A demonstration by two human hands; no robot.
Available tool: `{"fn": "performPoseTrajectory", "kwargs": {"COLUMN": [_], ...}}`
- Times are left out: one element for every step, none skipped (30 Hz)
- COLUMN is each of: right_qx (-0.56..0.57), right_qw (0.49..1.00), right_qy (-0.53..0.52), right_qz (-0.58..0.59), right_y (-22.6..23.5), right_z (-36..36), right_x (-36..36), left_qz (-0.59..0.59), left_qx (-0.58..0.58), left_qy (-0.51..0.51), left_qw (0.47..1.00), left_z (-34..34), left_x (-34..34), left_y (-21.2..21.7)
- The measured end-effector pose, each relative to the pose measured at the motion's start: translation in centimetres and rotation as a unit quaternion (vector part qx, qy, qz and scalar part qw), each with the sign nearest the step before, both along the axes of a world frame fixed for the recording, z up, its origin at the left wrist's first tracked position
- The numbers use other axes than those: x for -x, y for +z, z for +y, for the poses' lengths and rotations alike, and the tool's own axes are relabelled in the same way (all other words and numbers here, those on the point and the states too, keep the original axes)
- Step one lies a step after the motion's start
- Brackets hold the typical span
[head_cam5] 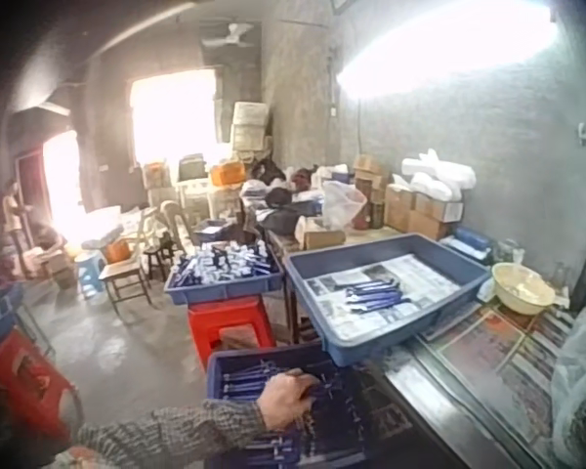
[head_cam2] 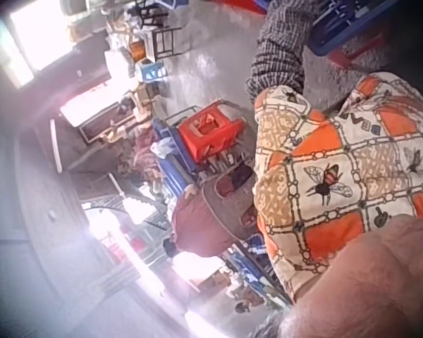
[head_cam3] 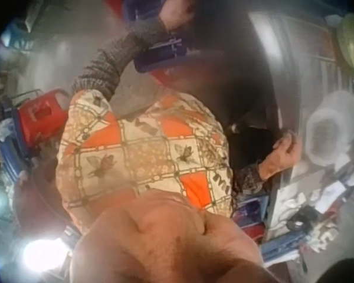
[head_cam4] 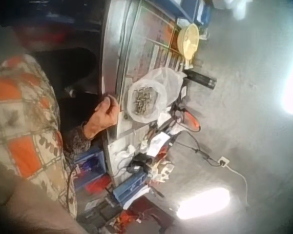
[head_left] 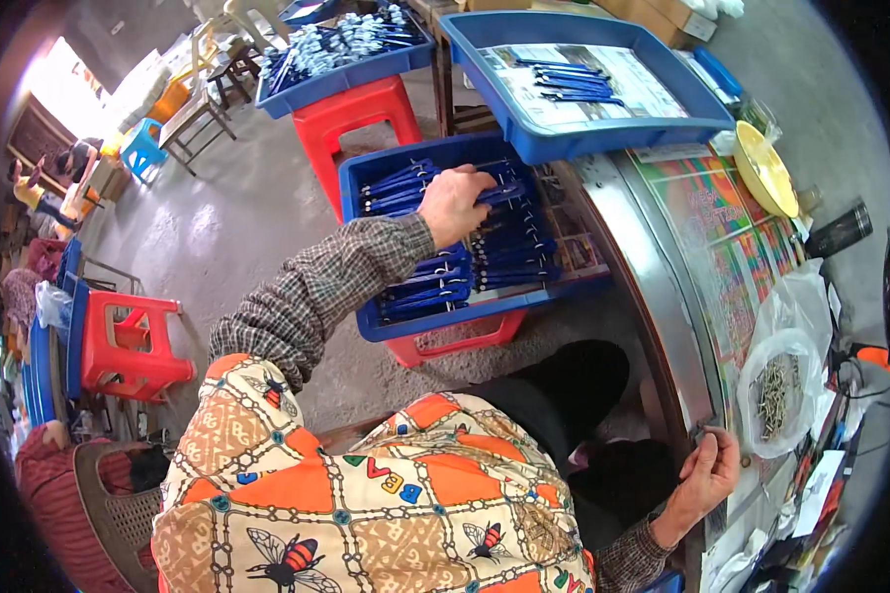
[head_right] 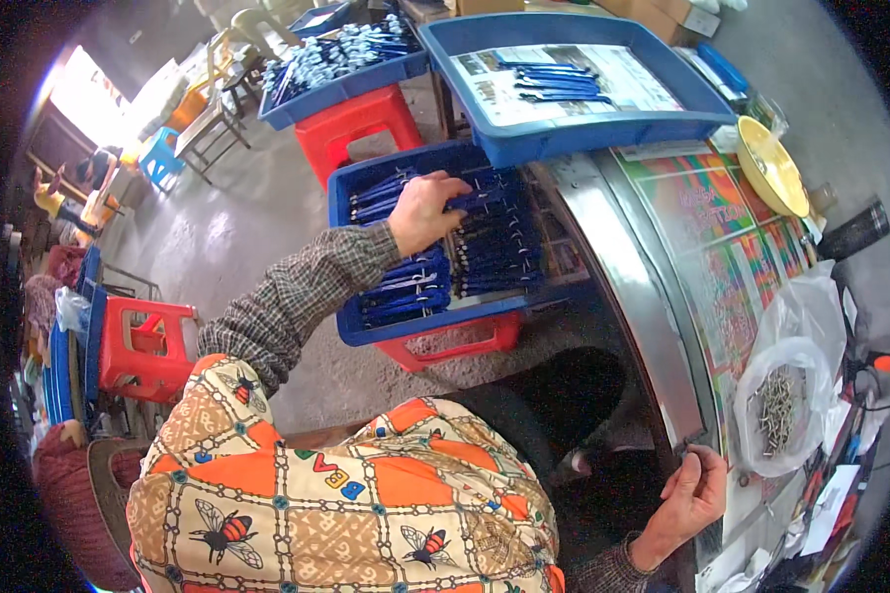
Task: Assembling small metal pins into blue plastic clips at a manual workstation.
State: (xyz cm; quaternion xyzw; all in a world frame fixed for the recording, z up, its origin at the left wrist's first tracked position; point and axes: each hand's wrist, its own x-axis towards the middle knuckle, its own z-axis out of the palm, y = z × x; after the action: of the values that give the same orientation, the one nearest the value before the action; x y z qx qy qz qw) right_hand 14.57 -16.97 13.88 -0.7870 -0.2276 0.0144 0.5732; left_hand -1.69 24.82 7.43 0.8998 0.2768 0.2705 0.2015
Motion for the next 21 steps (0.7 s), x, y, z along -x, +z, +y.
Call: {"fn": "performPoseTrajectory", "kwargs": {"right_qx": [-0.01, -0.01, -0.018, -0.026, -0.024, -0.035, -0.047, -0.046, -0.052, -0.058, -0.057, -0.057, -0.057, -0.057, -0.056, -0.056, -0.055, -0.057, -0.058, -0.057, -0.056], "right_qw": [1.0, 1.0, 1.0, 1.0, 1.0, 0.999, 0.999, 0.999, 0.998, 0.998, 0.998, 0.998, 0.998, 0.998, 0.998, 0.998, 0.998, 0.998, 0.998, 0.998, 0.998], "right_qy": [0.002, 0.001, 0.005, 0.009, 0.005, 0.002, -0.001, -0.004, -0.006, -0.007, -0.01, -0.01, -0.01, -0.011, -0.007, -0.004, -0.005, -0.004, -0.003, -0.004, -0.001], "right_qz": [0.006, 0.005, 0.007, 0.009, 0.011, 0.014, 0.016, 0.018, 0.019, 0.02, 0.02, 0.022, 0.024, 0.024, 0.025, 0.027, 0.026, 0.03, 0.033, 0.032, 0.03], "right_y": [-0.1, -0.1, -0.1, -0.1, -0.2, -0.4, -0.6, -0.6, -0.7, -0.7, -0.6, -0.6, -0.5, -0.5, -0.6, -0.6, -0.6, -0.5, -0.4, -0.3, -0.3], "right_z": [-0.1, -0.1, -0.1, -0.2, -0.4, -0.8, -1.0, -1.2, -1.4, -1.5, -1.6, -1.6, -1.6, -1.7, -1.9, -2.1, -2.2, -2.2, -2.3, -2.4, -2.5], "right_x": [-0.1, 0.0, 0.0, 0.1, -0.1, -0.2, -0.4, -0.5, -0.6, -0.6, -0.6, -0.6, -0.6, -0.7, -0.6, -0.5, -0.5, -0.5, -0.4, -0.4, -0.3], "left_qz": [0.018, 0.033, 0.032, 0.042, 0.053, 0.054, 0.066, 0.079, 0.08, 0.075, 0.069, 0.069, 0.094, 0.119, 0.114, 0.115, 0.127, 0.14, 0.153, 0.153, 0.148], "left_qx": [-0.023, -0.048, -0.048, -0.054, -0.057, -0.055, -0.046, -0.037, -0.035, -0.035, -0.034, -0.033, -0.018, -0.004, -0.005, -0.005, -0.008, -0.011, -0.002, -0.001, 0.001], "left_qy": [-0.001, 0.001, 0.0, -0.003, -0.008, -0.011, -0.012, -0.012, -0.014, -0.012, -0.01, -0.011, -0.01, -0.008, -0.02, -0.022, -0.023, -0.024, -0.02, -0.021, -0.013], "left_qw": [1.0, 0.998, 0.998, 0.998, 0.997, 0.997, 0.997, 0.996, 0.996, 0.997, 0.997, 0.997, 0.995, 0.993, 0.993, 0.993, 0.992, 0.99, 0.988, 0.988, 0.989], "left_z": [0.5, 1.0, 1.2, 1.4, 1.5, 1.6, 1.7, 1.6, 1.4, 1.3, 1.2, 1.0, 0.6, 0.4, 0.4, 0.2, -0.1, -0.4, -0.9, -0.9, -0.8], "left_x": [-0.7, -1.1, -1.6, -2.0, -2.7, -3.1, -3.5, -3.8, -4.1, -4.4, -4.7, -4.9, -5.1, -5.2, -5.3, -5.4, -5.6, -5.7, -5.6, -5.7, -5.8], "left_y": [-0.5, -1.0, -1.3, -1.5, -1.8, -1.9, -1.9, -1.9, -2.3, -2.7, -3.0, -3.2, -3.4, -3.6, -4.2, -4.7, -4.9, -4.9, -4.3, -4.5, -4.9]}}
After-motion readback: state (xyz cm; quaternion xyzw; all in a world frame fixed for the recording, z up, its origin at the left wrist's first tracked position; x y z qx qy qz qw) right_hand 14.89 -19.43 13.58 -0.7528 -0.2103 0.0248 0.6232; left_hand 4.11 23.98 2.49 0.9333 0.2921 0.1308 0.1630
